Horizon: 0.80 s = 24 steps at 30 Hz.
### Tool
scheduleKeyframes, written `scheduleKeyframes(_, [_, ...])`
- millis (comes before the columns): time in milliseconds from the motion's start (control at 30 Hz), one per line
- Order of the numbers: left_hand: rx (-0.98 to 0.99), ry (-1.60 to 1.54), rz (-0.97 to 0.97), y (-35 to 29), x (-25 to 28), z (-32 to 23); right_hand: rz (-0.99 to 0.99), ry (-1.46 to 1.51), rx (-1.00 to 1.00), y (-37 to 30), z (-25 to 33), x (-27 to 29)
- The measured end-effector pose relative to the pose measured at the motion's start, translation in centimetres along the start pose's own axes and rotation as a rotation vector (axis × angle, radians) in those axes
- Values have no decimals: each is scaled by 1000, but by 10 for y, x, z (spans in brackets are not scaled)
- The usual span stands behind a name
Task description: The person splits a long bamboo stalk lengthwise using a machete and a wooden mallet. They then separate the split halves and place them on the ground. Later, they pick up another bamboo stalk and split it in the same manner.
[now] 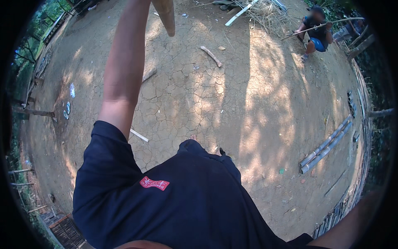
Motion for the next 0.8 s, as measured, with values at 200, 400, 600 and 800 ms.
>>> scheduleKeyframes(200, [582,660,633,-173,53,221,113,41,69,34,17,-32])
scheduleKeyframes(400, [420,292,380,-63,22,158,185,272,8,39,47,-51])
scheduleKeyframes(600, [393,397,559,-70,3,146,198,245,-160,36,20,-40])
scheduleKeyframes(800, [895,-1369,646,-145,-30,-139,39,172,-235,5,-17,1])
Point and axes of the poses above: each hand's wrist, its own y-axis towards the middle knuckle, its own x-axis out of the back of the hand, z = x × y, the point moved 8 cm from there along y, towards the middle knuckle, and after that the axes turned 4 degrees about -z, right-handed, at the moved point
